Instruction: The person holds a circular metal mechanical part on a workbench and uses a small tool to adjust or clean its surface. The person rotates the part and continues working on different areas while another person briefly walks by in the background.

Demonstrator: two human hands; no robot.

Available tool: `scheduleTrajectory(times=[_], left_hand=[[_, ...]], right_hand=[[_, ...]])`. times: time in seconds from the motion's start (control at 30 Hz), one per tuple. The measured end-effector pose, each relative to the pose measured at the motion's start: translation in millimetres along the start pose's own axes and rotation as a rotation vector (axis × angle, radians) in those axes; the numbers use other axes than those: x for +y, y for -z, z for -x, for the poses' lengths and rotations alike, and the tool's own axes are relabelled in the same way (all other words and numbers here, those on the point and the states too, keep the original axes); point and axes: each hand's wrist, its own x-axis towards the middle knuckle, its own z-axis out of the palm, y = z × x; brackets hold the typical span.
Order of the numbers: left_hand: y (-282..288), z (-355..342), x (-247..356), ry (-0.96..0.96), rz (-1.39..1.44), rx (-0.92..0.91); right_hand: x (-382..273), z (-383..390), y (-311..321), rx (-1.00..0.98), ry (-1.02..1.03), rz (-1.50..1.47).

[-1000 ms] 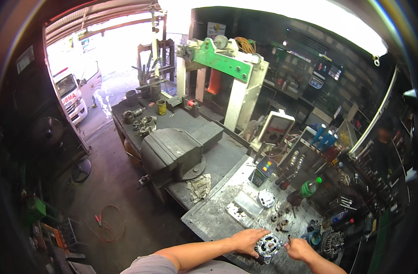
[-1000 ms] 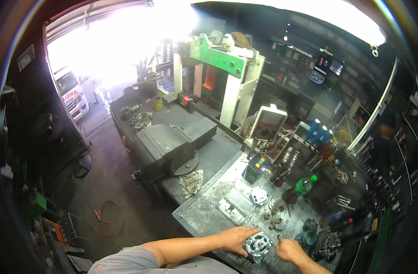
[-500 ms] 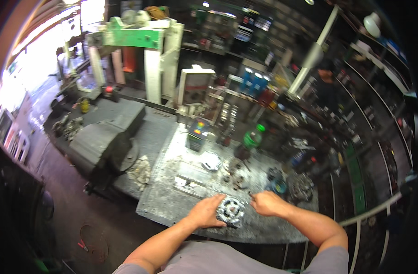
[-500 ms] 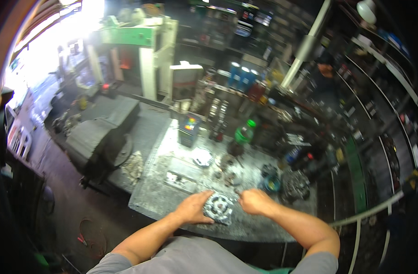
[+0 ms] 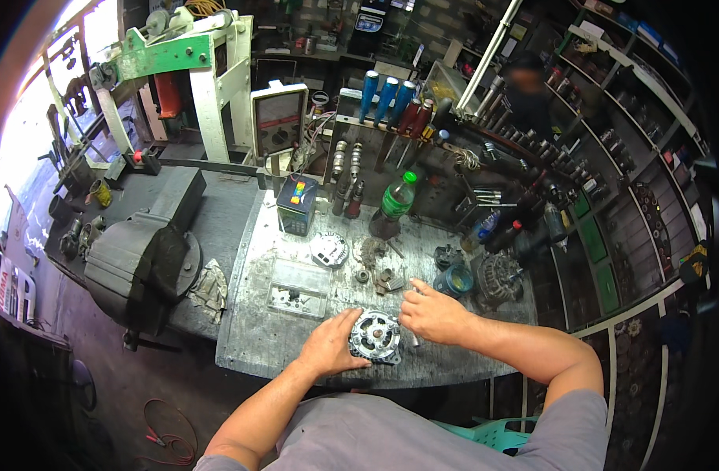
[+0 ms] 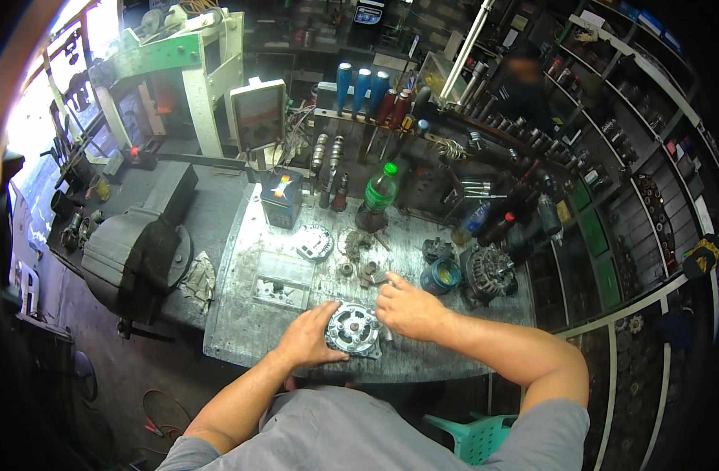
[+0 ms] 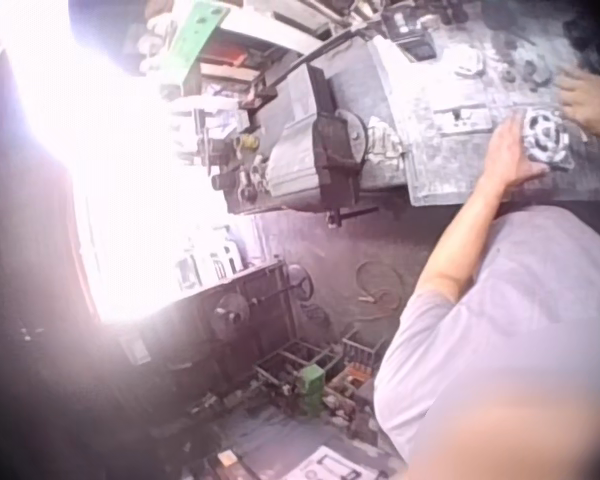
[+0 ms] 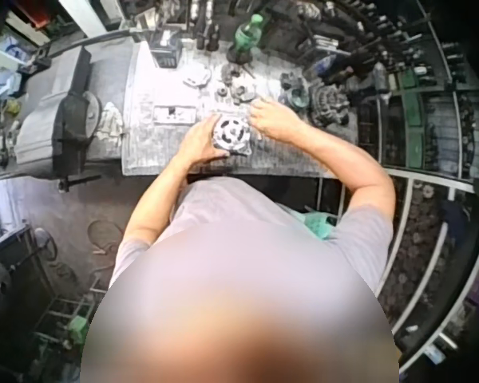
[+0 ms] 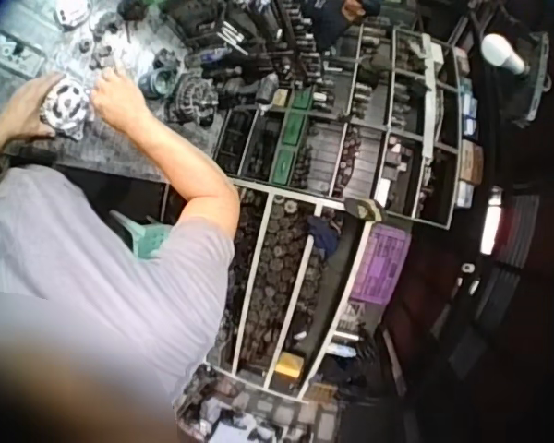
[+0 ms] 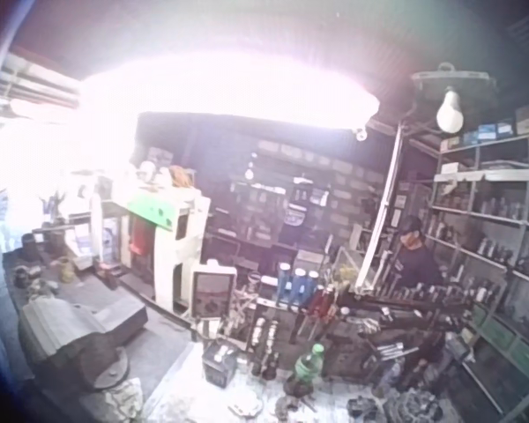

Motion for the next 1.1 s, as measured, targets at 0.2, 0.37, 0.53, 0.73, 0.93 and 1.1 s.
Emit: scheduleTrajectory(times=[0.2, 0.37, 0.53, 0.73, 0.93, 1.1], left_hand=[[2.3, 1.5, 2.9, 0.024, -0.006, -0.004], [4.7, 1.2, 3.9, 0.016, -0.003, -0.01], [6.5, 1.5, 6.8, 0.037, 0.001, -0.043], [8.9, 1.9, 9.1, 0.034, 0.0, -0.034], [4.4, 3.8, 5.8, 0.026, 0.016, -0.018], [-1.8, 1.0, -1.9, -0.014, 0.126, 0.004]], right_hand=[[-5.6, -22.8, 6.7, -0.51, -0.749, -0.801], [-0.8, -0.6, 4.8, -0.287, -0.671, -0.501], [0.6, 12.6, -8.9, -0.115, -0.271, -0.137], [7.5, 3.3, -6.2, -0.099, -0.104, -0.062], [8.3, 4.7, -4.9, -0.065, -0.032, -0.031], [13.5, -3.6, -9.7, 0.095, 0.213, 0.123]])
